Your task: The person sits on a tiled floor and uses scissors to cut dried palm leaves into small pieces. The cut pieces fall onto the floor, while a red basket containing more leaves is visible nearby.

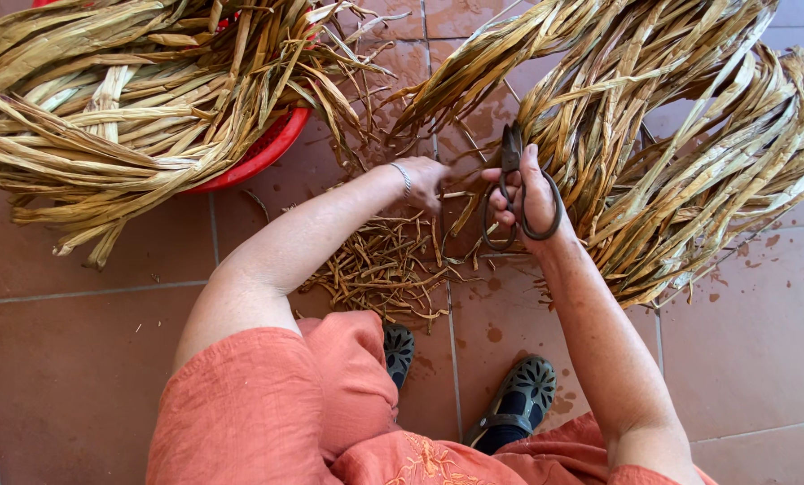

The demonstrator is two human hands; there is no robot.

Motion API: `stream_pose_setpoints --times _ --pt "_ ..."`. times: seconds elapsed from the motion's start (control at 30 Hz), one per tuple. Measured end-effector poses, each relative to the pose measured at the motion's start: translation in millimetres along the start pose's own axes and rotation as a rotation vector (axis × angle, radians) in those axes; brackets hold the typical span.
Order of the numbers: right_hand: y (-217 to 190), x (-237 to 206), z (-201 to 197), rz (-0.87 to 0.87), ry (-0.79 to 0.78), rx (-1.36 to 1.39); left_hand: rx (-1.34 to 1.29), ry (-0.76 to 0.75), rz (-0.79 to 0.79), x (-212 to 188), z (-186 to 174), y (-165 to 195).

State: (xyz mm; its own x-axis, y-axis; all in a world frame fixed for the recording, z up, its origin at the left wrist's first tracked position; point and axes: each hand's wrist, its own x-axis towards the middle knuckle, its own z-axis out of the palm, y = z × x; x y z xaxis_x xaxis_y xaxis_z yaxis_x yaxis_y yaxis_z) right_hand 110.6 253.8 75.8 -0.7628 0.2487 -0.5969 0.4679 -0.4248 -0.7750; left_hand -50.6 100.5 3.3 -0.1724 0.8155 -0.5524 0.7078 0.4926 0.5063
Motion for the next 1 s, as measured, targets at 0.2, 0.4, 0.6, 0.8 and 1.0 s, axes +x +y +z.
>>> stream_pose_setpoints --times 0.2,0.4,0.6,0.8,1.0 --pt "13.5 -2.1 0.8 -0.017 0.106 -0.185 -0.373 0.366 -0.114 40.5 16.5 -50.1" --pt "18.2 -8.8 4.4 -0.038 0.110 -0.188 -0.492 0.586 -0.029 76.7 7.4 -33.7" --pt "25.0 -11.0 -0.8 -0.029 0.124 -0.187 -0.815 0.677 -0.054 83.6 -6.7 -20.4" --pt "21.1 -12.5 1.8 -0.039 0.064 -0.226 -1.063 0.672 0.077 77.9 5.9 -26.6" --pt "12.1 -12.1 9.8 -0.030 0.051 -0.369 -1.286 0.479 0.108 36.2 11.8 -27.8"
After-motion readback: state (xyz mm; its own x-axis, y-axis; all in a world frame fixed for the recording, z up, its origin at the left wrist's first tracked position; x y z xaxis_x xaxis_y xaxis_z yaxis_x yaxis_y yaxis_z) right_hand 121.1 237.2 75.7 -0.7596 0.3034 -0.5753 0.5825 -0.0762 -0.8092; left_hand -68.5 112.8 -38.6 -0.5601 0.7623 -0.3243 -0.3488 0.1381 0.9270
